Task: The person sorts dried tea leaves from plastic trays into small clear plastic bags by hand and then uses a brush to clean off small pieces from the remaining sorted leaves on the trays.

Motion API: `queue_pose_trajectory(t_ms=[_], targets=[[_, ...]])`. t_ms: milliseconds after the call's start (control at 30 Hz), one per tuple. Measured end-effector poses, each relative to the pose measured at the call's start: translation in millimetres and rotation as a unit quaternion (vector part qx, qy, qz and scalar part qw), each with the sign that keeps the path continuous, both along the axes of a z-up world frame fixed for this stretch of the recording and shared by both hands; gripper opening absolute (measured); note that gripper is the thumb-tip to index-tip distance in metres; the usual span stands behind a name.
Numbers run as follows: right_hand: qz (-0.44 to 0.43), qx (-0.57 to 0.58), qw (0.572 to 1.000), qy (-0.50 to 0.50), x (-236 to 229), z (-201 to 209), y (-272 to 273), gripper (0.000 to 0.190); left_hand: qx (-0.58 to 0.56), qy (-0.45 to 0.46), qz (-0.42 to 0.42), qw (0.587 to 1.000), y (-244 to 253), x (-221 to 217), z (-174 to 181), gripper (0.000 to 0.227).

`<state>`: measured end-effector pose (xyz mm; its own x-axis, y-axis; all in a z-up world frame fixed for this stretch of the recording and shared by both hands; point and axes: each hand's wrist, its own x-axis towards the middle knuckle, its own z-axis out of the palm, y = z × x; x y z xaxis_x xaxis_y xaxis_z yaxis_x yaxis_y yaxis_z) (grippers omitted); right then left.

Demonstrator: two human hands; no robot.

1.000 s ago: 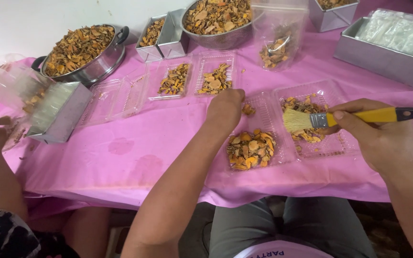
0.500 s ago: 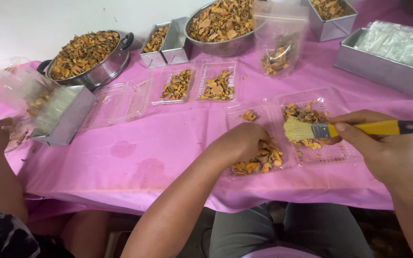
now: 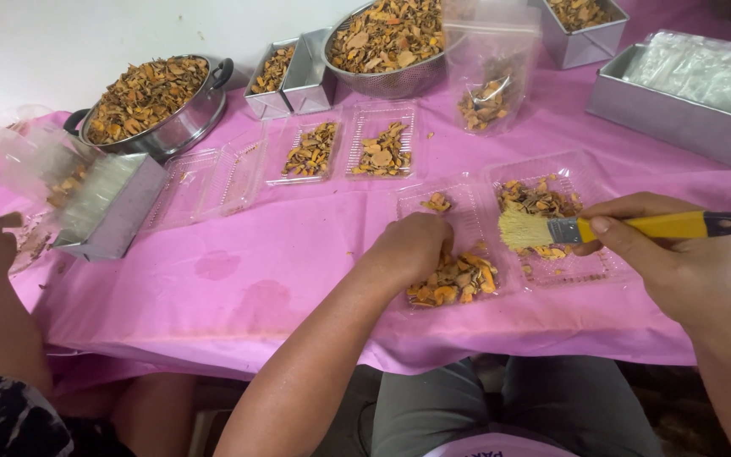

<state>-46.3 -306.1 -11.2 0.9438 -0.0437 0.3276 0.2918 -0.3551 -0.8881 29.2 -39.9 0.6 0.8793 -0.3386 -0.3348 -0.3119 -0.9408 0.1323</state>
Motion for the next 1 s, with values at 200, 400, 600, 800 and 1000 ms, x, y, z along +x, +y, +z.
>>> queue_pose_trajectory(t_ms=[200,400,600,800,1000], targets=[[0.010,0.025,1.000,-0.003,4,-6,-4,0.020,-0.092,0.002,0.054,0.994,4,-5,8,0.030],[0.048,0.048,0.997,-0.021,9,-17,-2,0.022,-0.233,-0.010,0.115,0.966,18,9,-5,0.026],[0.142,-0.058,0.966,-0.206,-2,0,42,0.026,-0.394,0.027,0.176,0.902,16,0,2,0.038],[0.092,-0.043,0.973,-0.205,10,-20,40,0.013,-0.541,0.055,0.207,0.813,34,-13,19,0.008],[0.205,0.342,0.917,-0.033,38,-29,36,0.015,-0.611,0.057,0.151,0.775,35,-14,8,0.013]])
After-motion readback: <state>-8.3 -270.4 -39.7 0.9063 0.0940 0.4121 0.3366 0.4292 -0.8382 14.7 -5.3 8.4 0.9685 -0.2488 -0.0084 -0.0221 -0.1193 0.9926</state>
